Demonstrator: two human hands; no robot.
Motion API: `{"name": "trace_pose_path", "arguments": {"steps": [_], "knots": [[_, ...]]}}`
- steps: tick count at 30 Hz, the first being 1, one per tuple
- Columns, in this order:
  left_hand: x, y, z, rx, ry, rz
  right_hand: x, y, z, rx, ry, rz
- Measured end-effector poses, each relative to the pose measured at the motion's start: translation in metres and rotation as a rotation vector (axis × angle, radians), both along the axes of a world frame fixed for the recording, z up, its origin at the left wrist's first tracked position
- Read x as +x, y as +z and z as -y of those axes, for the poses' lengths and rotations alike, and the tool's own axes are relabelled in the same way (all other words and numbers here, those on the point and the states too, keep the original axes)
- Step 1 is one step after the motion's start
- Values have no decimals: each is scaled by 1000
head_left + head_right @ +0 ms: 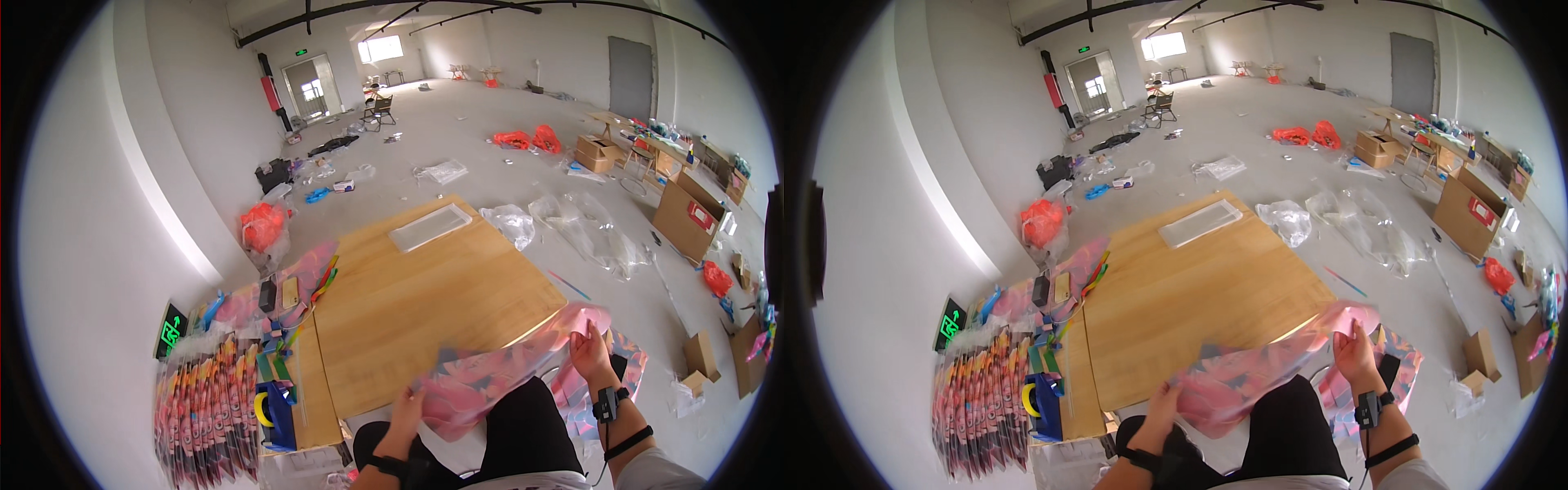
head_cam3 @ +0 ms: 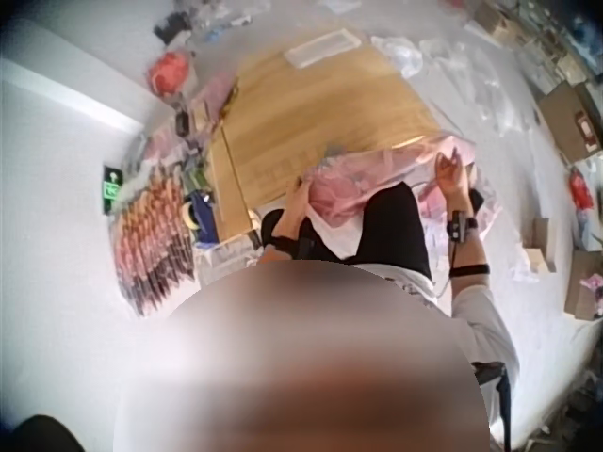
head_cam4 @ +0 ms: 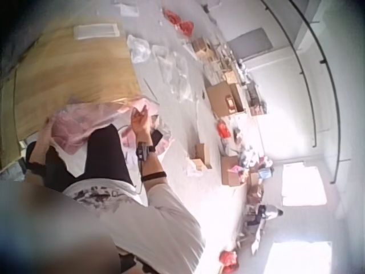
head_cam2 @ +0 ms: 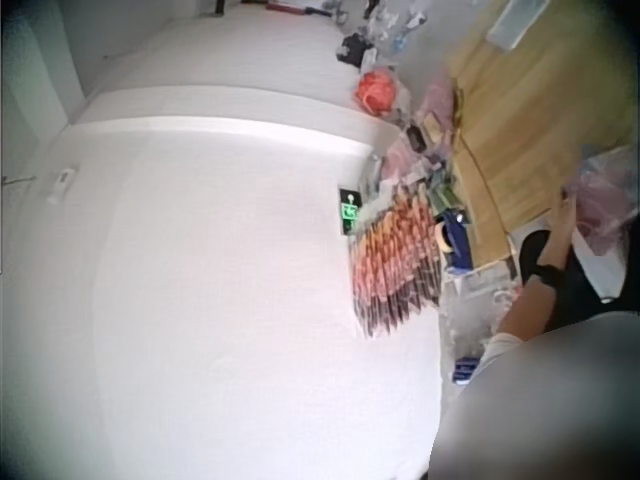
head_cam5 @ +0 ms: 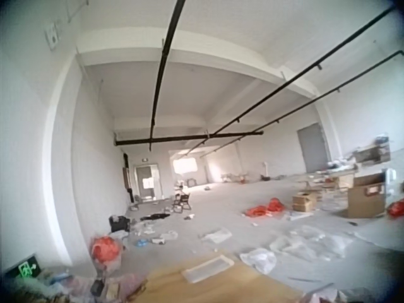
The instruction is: Manually assemble a kite by attaching a string and folding the material.
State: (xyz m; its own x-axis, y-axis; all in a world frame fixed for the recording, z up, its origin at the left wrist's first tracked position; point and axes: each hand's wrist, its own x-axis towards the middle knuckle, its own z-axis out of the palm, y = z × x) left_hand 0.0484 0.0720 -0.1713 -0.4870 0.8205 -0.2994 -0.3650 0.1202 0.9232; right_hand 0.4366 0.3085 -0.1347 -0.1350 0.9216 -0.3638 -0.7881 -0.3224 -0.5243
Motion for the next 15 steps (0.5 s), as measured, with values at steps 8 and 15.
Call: {"name": "trace_pose_path", "arguments": {"steps": [8,15], "knots": [[-145,52,-35,225,70,-455,-61,33,-9,289,340,-121],[-214,64,-77,41,-94,-700,-110,3,-51,274,329,-237]]}}
